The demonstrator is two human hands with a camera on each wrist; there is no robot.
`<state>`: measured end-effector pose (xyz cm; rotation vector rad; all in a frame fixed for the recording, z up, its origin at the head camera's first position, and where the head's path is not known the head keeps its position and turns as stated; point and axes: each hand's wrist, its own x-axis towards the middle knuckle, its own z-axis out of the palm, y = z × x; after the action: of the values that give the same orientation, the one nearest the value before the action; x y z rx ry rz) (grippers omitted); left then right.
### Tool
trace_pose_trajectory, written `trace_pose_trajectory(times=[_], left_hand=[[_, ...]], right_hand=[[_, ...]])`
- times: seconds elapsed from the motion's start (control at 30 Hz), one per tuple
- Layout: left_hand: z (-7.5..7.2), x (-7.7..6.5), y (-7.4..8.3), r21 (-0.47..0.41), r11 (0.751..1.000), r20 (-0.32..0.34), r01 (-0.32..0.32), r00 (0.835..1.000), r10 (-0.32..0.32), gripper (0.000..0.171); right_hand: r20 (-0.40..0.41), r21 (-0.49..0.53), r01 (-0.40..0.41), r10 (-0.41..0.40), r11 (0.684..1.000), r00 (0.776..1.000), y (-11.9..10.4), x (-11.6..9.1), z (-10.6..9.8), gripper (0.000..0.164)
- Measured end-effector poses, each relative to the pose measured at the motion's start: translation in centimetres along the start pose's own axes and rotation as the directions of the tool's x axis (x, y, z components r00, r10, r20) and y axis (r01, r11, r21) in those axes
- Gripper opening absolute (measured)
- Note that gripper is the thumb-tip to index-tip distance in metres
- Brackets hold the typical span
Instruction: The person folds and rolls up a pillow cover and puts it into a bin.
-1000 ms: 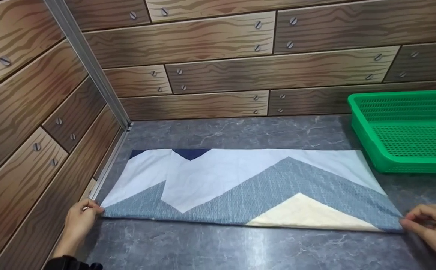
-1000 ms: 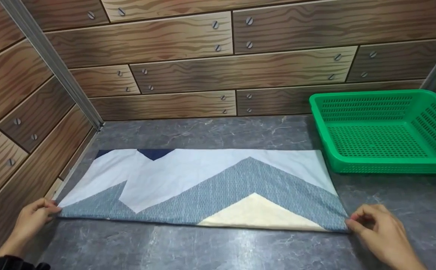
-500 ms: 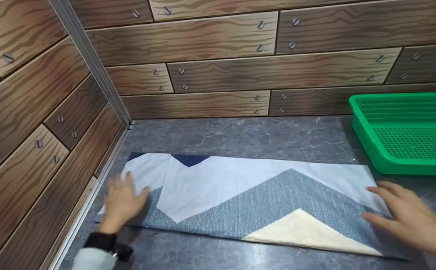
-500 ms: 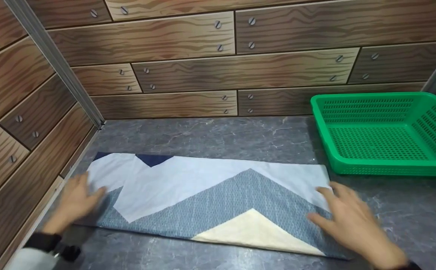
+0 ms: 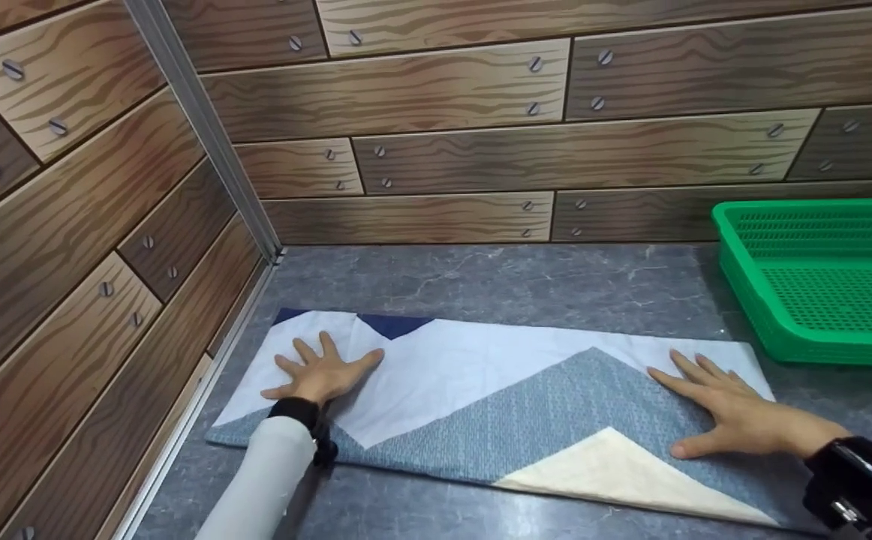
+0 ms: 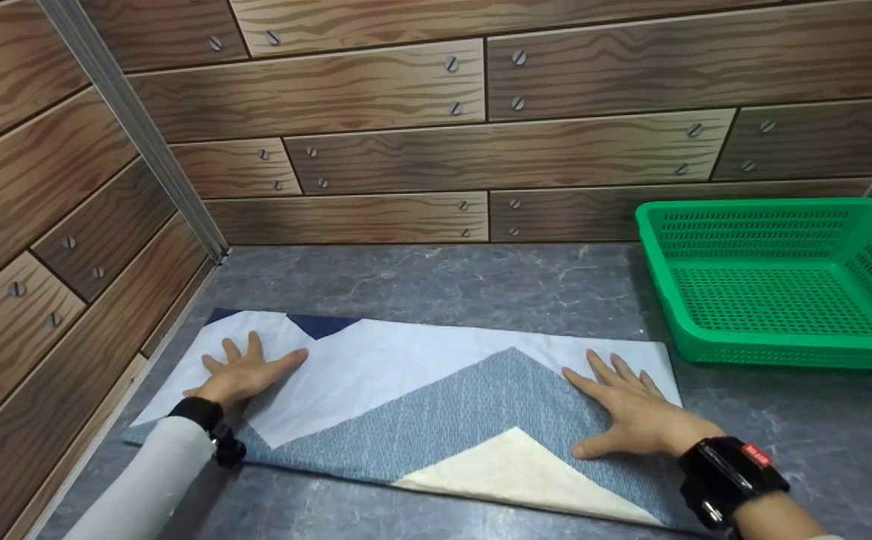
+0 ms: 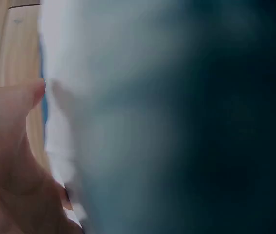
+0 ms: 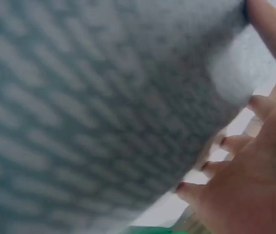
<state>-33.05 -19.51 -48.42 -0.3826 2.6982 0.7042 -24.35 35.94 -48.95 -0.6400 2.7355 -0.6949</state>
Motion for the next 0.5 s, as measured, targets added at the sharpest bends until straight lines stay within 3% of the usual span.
trace_pose_trajectory(times=[0.1, 0.3, 0.5], left_hand=[[0.6, 0.5, 0.0, 0.003, 1.000, 0.003, 0.006, 1.000, -0.006, 0.135], [1.7, 3.1, -1.2, 0.021, 0.999, 0.034, 0.029, 0.999, -0.030, 0.155], [2.4, 5.1, -1.6, 0.048, 0.998, 0.046, 0.050, 0.998, -0.053, 0.163]], right_hand=[[0.018, 0.040, 0.013, -0.014, 0.999, 1.000, 0.3, 0.0, 0.1, 0.102], [0.041, 0.059, 0.003, -0.006, 0.998, 0.999, 0.3, 0.1, 0.1, 0.102], [0.057, 0.055, -0.017, 0.014, 0.998, 0.998, 0.0, 0.0, 0.0, 0.105]])
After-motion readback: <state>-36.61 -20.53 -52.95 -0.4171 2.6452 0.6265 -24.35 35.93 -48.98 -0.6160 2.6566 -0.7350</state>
